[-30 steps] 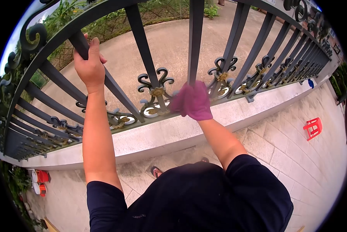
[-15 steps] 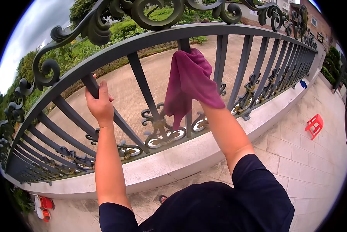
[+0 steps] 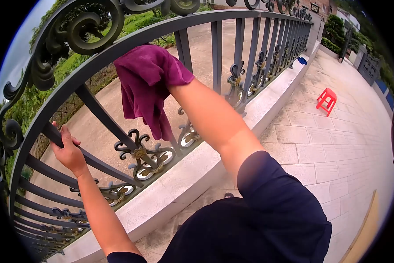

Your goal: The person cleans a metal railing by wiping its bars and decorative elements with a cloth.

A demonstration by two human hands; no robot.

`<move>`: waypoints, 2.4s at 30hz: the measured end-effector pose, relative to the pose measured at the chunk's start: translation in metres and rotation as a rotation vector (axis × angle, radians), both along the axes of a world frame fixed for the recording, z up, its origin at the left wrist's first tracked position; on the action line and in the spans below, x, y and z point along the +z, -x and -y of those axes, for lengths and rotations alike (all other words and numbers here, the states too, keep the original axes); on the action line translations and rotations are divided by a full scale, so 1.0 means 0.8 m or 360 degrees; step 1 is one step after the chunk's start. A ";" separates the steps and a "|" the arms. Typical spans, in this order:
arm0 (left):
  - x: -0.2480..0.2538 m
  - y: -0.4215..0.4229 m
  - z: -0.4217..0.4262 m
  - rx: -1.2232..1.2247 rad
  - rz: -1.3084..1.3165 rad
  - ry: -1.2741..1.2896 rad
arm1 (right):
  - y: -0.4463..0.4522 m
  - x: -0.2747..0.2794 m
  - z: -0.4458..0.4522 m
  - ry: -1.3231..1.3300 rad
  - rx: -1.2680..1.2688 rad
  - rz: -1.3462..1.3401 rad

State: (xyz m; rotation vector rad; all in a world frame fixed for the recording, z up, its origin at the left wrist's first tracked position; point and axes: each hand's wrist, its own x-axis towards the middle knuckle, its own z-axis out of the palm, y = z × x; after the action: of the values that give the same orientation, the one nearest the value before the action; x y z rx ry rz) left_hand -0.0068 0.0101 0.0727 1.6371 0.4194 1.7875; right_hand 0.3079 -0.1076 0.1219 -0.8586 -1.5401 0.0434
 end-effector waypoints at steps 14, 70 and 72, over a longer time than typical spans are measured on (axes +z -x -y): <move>0.003 0.001 0.003 -0.0005 -0.0044 -0.0021 | 0.098 -0.021 0.092 0.0353 -0.0932 -0.0416; 0.002 -0.003 0.003 0.0143 0.0029 -0.0202 | 0.082 -0.271 0.060 0.0620 -0.0234 -0.0574; 0.005 -0.006 0.007 0.0126 0.0041 -0.0179 | 0.110 -0.278 0.084 0.0751 -0.0637 -0.0174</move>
State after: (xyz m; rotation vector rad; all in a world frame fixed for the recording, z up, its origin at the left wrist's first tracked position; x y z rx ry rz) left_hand -0.0024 0.0048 0.0768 1.6934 0.3830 1.9197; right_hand 0.2202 -0.1750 -0.1006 -1.5023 -1.2474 0.1643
